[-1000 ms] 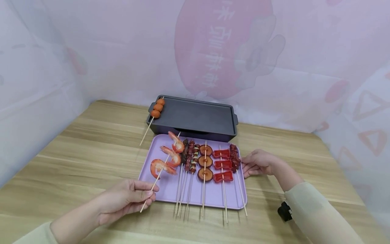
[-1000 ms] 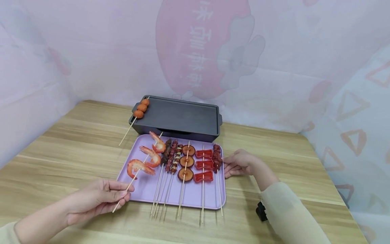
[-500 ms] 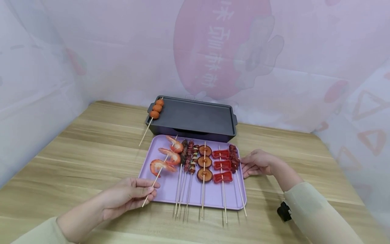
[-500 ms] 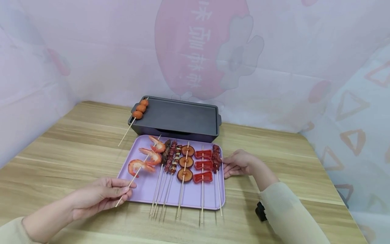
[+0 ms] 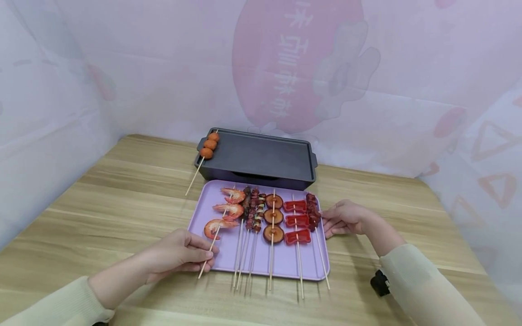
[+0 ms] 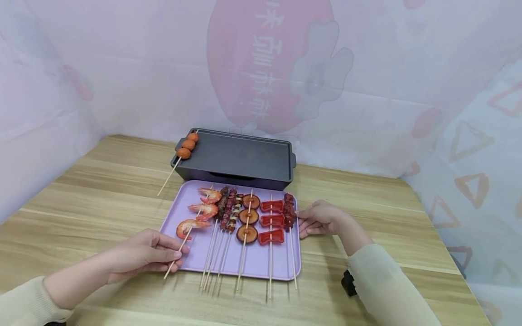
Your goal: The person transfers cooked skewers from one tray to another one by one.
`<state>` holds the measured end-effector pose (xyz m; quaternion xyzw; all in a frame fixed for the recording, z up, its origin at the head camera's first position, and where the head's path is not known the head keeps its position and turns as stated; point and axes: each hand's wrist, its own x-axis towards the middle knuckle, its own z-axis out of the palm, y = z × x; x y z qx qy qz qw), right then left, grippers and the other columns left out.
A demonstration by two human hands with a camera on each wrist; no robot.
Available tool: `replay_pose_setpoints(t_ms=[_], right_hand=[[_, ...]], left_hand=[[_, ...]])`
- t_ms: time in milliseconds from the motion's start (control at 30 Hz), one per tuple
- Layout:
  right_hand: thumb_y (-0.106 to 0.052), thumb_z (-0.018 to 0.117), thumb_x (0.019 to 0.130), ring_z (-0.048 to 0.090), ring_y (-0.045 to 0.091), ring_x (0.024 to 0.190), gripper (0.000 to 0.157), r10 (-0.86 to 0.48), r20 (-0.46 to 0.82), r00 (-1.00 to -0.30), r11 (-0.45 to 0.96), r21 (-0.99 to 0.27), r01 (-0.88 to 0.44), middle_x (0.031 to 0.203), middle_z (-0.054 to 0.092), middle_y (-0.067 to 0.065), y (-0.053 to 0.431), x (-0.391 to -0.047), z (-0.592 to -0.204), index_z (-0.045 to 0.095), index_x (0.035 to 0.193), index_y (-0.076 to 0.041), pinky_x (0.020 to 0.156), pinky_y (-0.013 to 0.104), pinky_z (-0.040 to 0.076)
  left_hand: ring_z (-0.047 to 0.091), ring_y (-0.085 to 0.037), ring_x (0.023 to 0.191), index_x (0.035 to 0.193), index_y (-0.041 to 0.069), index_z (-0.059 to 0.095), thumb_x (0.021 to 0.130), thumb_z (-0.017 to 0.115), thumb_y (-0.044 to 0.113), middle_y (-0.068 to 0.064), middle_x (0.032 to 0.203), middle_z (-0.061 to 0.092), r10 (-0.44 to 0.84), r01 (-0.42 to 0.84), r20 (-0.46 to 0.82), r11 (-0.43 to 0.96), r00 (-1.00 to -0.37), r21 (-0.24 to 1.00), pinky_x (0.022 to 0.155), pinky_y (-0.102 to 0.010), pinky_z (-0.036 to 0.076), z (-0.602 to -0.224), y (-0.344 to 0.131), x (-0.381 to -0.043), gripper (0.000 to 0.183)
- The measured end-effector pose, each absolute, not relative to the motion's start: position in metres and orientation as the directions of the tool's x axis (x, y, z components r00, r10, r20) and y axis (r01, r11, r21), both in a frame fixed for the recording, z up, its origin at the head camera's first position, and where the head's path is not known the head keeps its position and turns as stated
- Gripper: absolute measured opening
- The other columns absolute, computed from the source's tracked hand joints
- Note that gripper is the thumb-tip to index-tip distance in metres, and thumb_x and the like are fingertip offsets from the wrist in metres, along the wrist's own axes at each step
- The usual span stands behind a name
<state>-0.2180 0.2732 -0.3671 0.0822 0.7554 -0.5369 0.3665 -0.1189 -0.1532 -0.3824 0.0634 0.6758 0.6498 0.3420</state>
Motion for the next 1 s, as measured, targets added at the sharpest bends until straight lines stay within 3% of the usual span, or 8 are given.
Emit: replay_pose_setpoints(t_ms=[433,1000], right_hand=[[-0.016,0.051,0.103,0.072,0.012,0.061,0.03,-0.272,-0.644,-0.715,0.413,-0.749,0.518,0.069,0.073,0.005,0.272,-0.218,-0.367,0.07,0.083,-0.002,0.056,0.016,0.057],[-0.016,0.053,0.102,0.073,0.012,0.063,0.027,-0.279,-0.644,-0.713,0.41,-0.751,0.518,0.07,0.073,0.005,0.273,-0.218,-0.366,0.068,0.086,-0.001,0.057,0.015,0.057]], left_hand=[[0.064,-0.006,0.057,0.105,-0.011,0.07,0.09,0.071,0.009,-0.003,0.069,0.072,0.445,-0.178,-0.332,0.352,-0.832,0.919,0.053,-0.019,0.054,-0.377,-0.144,-0.12,0.025],[0.067,-0.007,0.065,0.108,-0.01,0.069,0.095,0.065,0.012,-0.002,0.076,0.073,0.427,-0.199,-0.343,0.347,-0.837,0.917,0.06,-0.02,0.058,-0.373,-0.155,-0.135,0.026]])
